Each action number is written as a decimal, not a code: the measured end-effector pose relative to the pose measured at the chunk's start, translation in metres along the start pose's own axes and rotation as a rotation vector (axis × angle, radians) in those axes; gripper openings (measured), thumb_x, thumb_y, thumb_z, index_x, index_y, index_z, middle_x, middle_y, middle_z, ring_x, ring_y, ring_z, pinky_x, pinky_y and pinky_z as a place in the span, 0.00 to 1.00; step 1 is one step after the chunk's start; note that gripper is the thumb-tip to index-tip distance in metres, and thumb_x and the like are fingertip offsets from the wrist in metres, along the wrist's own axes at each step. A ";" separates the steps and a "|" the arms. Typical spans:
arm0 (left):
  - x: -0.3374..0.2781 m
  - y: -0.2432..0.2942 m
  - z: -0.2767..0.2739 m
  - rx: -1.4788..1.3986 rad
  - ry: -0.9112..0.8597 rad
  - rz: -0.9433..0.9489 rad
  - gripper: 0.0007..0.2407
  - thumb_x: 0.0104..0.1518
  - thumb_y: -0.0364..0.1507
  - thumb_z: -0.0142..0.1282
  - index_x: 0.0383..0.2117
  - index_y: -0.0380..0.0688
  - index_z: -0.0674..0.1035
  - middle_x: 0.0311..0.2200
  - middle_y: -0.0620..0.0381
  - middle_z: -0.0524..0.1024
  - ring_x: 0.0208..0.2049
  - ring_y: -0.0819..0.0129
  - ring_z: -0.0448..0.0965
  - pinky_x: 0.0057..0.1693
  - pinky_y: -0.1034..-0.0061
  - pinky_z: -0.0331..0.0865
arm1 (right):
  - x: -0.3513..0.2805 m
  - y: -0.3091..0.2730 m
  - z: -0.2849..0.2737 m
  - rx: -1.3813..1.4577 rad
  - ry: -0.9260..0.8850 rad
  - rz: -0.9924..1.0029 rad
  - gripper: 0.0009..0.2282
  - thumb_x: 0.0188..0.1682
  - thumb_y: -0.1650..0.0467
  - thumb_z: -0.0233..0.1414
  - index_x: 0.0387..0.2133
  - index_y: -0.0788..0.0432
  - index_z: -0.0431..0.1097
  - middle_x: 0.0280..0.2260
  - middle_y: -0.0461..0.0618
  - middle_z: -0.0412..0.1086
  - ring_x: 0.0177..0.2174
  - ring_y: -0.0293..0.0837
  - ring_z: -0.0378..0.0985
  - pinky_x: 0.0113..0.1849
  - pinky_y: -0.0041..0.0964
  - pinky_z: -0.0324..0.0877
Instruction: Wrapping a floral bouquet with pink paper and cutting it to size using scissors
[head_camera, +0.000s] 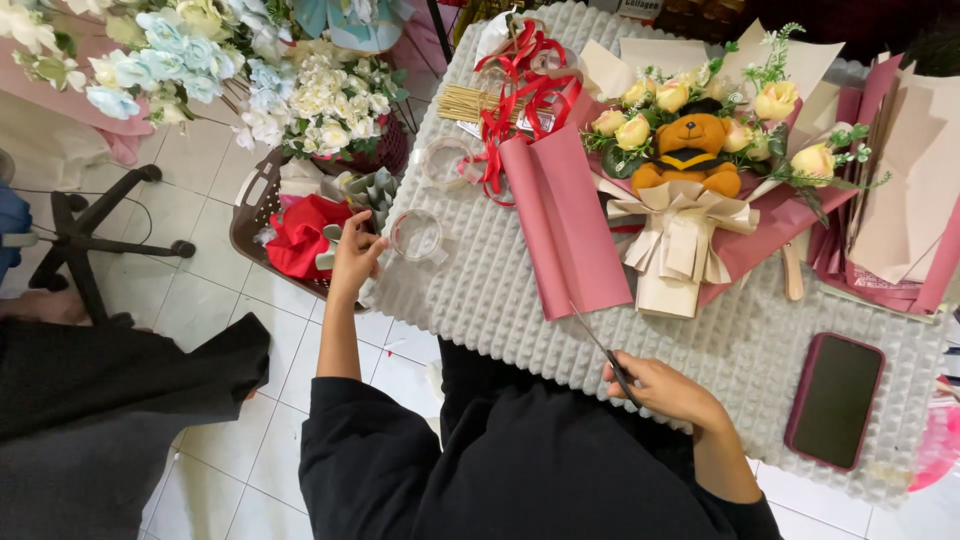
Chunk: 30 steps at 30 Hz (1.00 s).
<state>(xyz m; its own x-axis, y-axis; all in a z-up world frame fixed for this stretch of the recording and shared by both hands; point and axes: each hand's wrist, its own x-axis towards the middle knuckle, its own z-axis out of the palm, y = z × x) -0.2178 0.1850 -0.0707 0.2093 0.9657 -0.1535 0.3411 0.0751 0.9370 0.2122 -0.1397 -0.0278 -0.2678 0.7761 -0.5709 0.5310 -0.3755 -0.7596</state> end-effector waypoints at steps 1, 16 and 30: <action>0.002 0.002 0.000 0.000 -0.002 0.001 0.21 0.62 0.23 0.56 0.62 0.44 0.65 0.31 0.46 0.79 0.12 0.68 0.71 0.16 0.77 0.67 | 0.000 0.003 0.001 0.000 0.002 0.001 0.20 0.46 0.51 0.58 0.37 0.53 0.69 0.26 0.55 0.77 0.32 0.52 0.81 0.40 0.48 0.73; 0.021 -0.009 0.005 0.540 0.012 -0.007 0.20 0.57 0.28 0.63 0.56 0.46 0.70 0.27 0.53 0.82 0.21 0.54 0.80 0.32 0.61 0.76 | -0.005 -0.012 0.004 0.040 0.015 0.026 0.20 0.46 0.52 0.59 0.36 0.54 0.71 0.26 0.55 0.78 0.32 0.51 0.82 0.41 0.47 0.73; -0.041 0.050 0.001 0.929 0.098 -0.397 0.31 0.61 0.62 0.40 0.63 0.56 0.63 0.46 0.37 0.78 0.47 0.36 0.80 0.54 0.46 0.71 | -0.004 0.001 0.005 0.071 0.062 0.013 0.19 0.46 0.53 0.59 0.36 0.56 0.71 0.29 0.57 0.80 0.34 0.54 0.83 0.42 0.49 0.73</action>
<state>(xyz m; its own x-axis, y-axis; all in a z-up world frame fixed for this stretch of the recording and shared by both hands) -0.2084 0.1492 -0.0175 -0.1361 0.9322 -0.3354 0.9558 0.2126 0.2031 0.2102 -0.1455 -0.0277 -0.2093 0.8001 -0.5622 0.4756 -0.4191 -0.7734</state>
